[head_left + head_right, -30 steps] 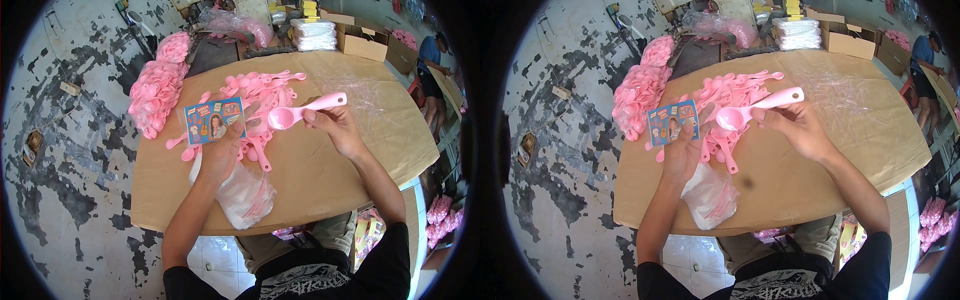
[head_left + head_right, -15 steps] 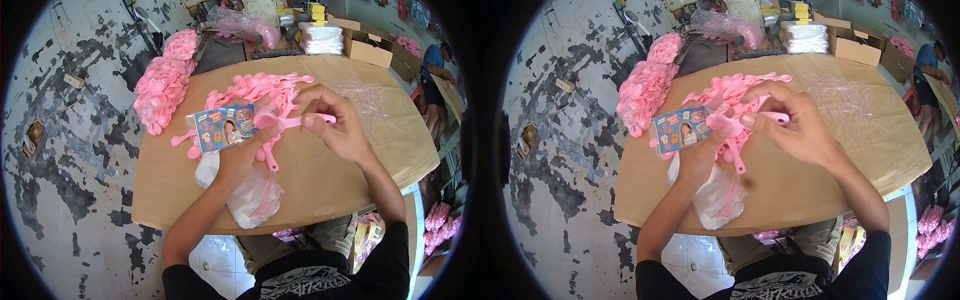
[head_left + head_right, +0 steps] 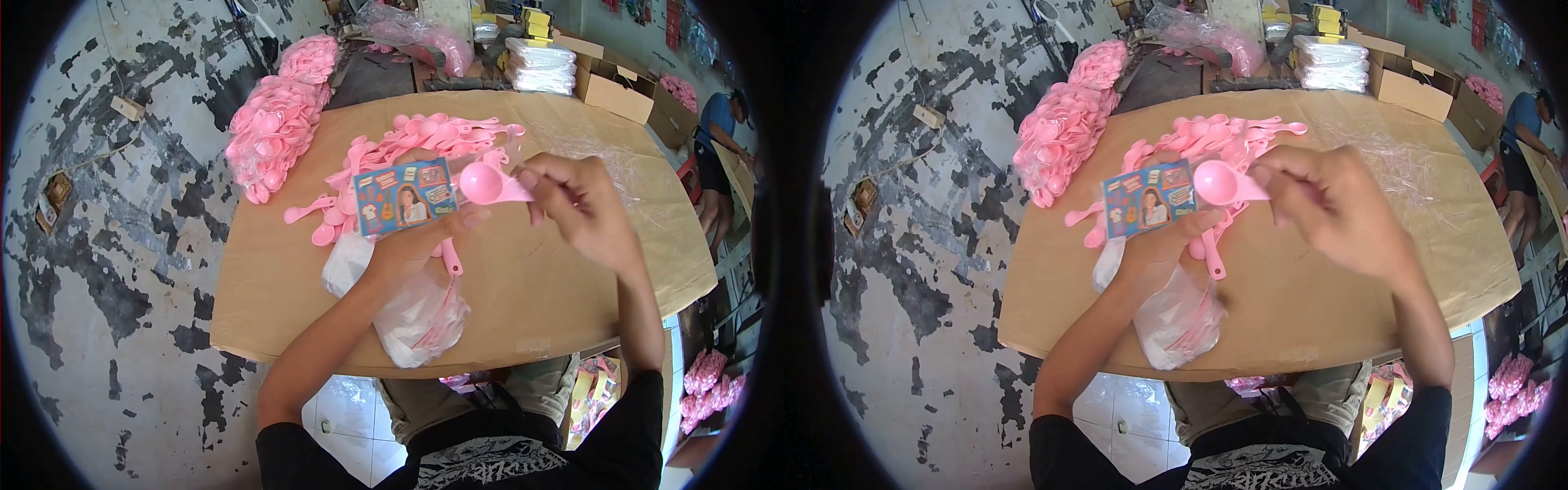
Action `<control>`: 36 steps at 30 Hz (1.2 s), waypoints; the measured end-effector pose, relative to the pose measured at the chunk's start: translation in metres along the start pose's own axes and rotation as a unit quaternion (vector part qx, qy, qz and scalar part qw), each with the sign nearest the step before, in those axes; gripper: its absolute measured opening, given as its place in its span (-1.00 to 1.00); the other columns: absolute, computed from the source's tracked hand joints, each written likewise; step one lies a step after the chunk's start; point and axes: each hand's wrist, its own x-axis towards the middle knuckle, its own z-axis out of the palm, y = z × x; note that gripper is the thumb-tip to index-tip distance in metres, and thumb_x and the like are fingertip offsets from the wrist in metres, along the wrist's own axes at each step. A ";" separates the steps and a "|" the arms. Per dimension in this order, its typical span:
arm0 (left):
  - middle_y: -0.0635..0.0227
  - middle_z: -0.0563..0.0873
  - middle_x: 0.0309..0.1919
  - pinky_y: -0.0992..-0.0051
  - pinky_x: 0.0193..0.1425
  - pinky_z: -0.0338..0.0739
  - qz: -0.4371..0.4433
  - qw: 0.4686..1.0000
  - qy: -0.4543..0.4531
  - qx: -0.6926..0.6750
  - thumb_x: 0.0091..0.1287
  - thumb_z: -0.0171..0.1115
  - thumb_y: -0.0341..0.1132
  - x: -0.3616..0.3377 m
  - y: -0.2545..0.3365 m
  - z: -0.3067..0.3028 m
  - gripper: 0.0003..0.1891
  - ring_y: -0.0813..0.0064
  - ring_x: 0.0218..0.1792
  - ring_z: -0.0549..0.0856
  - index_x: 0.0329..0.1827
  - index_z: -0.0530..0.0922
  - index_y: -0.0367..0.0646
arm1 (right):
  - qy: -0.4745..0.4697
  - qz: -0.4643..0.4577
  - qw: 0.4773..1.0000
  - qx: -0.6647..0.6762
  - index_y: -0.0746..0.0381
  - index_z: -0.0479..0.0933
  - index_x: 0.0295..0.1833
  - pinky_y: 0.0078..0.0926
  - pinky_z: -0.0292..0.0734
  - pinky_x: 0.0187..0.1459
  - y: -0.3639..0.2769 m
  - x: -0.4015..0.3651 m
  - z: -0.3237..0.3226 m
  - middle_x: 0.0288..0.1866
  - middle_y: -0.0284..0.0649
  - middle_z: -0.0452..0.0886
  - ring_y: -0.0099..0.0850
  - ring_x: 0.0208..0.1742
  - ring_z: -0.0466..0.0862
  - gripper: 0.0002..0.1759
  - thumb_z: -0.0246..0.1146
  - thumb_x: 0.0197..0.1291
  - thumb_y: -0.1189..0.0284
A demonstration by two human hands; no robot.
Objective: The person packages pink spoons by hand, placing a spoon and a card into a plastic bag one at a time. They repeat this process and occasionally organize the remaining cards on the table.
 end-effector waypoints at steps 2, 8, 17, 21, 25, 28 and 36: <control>0.16 0.52 0.23 0.40 0.25 0.54 -0.034 0.993 -0.021 -0.110 0.23 0.36 -0.53 0.001 -0.006 -0.001 -0.26 0.32 0.21 0.58 0.44 0.16 -0.21 | -0.012 -0.004 1.000 0.003 0.40 0.57 -0.23 -0.64 0.42 -0.46 0.003 0.003 -0.017 -0.47 -0.23 0.62 -0.69 -0.52 0.55 -0.83 0.13 0.29 0.51; -0.09 0.32 0.37 0.29 0.46 0.36 -0.060 0.990 -0.067 -0.110 0.23 0.31 -0.55 0.008 -0.009 -0.005 -0.16 0.11 0.35 0.45 0.53 0.01 -0.18 | -0.059 0.025 0.995 -0.082 0.42 0.57 -0.25 -0.63 0.44 -0.47 -0.020 0.020 -0.071 -0.52 -0.25 0.59 -0.65 -0.55 0.57 -0.77 0.12 0.26 0.44; -0.05 0.14 0.47 0.27 0.45 0.30 -0.150 0.968 -0.195 -0.053 0.11 0.47 -0.43 0.008 -0.005 -0.014 0.04 0.14 0.49 0.21 0.58 -0.07 -0.08 | -0.144 0.124 0.953 -0.238 0.40 0.58 -0.37 -0.64 0.42 -0.72 -0.053 0.043 -0.093 -0.63 -0.25 0.55 -0.58 -0.59 0.63 -0.81 0.14 0.13 0.48; -0.04 0.13 0.47 0.25 0.51 0.17 -0.085 0.960 -0.244 0.104 0.05 0.54 -0.35 0.009 -0.011 -0.005 0.11 0.15 0.51 0.16 0.57 -0.09 -0.17 | -0.281 0.150 0.917 -0.238 0.23 0.68 -0.10 -0.46 0.67 -0.38 -0.094 0.057 -0.101 -0.39 -0.19 0.72 -0.45 -0.43 0.73 -0.71 0.13 0.31 0.30; -0.04 0.09 0.49 0.26 0.57 0.00 -0.060 0.943 -0.248 0.216 0.08 0.54 -0.27 0.005 -0.010 0.018 0.10 0.16 0.53 0.10 0.54 -0.10 -0.34 | -0.328 0.097 0.893 -0.291 0.28 0.64 -0.08 -0.37 0.65 -0.15 -0.085 0.072 -0.090 -0.37 -0.08 0.69 -0.30 -0.32 0.72 -0.70 0.17 0.26 0.29; 0.05 0.32 0.34 0.31 0.36 0.32 0.033 0.938 -0.204 0.278 0.15 0.47 -0.30 0.014 -0.026 0.029 -0.05 0.33 0.32 0.38 0.51 0.02 -0.25 | -0.153 -0.063 0.951 -0.260 0.36 0.55 -0.45 -0.48 0.37 -0.54 -0.040 0.056 -0.064 -0.63 -0.19 0.50 -0.53 -0.63 0.47 -0.82 0.15 0.08 0.46; 0.40 0.68 -0.15 0.68 -0.52 0.50 -0.131 0.955 -0.157 0.213 0.33 0.31 -0.30 0.027 -0.004 0.039 -0.58 0.71 -0.44 0.65 0.19 0.45 -0.25 | 0.001 -0.106 0.989 -0.106 0.35 0.60 -0.07 -0.38 0.52 -0.28 0.004 0.049 -0.043 -0.49 -0.10 0.63 -0.25 -0.48 0.59 -0.64 0.19 0.20 0.27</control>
